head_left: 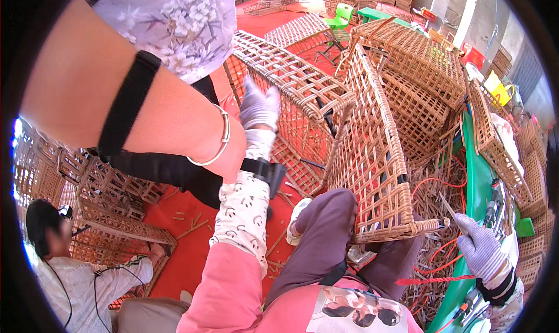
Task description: The recorder uses pliers to cut and trim plastic or rattan weaving material on a furniture frame while a helper assists.
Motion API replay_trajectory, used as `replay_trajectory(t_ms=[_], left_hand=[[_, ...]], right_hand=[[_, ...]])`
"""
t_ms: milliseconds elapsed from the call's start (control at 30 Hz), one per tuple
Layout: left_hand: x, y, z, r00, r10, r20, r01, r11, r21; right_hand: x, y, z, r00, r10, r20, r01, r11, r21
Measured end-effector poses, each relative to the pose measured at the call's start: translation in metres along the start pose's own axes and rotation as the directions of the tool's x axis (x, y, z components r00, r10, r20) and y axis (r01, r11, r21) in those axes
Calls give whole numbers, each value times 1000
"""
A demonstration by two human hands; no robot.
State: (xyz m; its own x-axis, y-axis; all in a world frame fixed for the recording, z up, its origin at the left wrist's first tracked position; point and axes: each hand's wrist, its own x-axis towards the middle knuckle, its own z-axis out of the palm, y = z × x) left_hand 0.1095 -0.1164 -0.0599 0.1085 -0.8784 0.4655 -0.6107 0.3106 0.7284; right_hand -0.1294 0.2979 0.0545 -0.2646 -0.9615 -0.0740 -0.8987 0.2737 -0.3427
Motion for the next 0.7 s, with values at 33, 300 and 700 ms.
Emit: replay_trajectory(t_ms=[33,300,700], left_hand=[[-4,-6,-13,919,-308,245,215,915,341],[-104,89,-61,685,582,439,-136,693,-708],[-267,99,-15,716,590,373,-126,635,-762]], right_hand=[[-8,6,0,1000,9,-4,-9,1000,-15],[-27,4,-3,997,72,25,-76,970,231],[-3,1,7,970,-166,180,153,985,81]])
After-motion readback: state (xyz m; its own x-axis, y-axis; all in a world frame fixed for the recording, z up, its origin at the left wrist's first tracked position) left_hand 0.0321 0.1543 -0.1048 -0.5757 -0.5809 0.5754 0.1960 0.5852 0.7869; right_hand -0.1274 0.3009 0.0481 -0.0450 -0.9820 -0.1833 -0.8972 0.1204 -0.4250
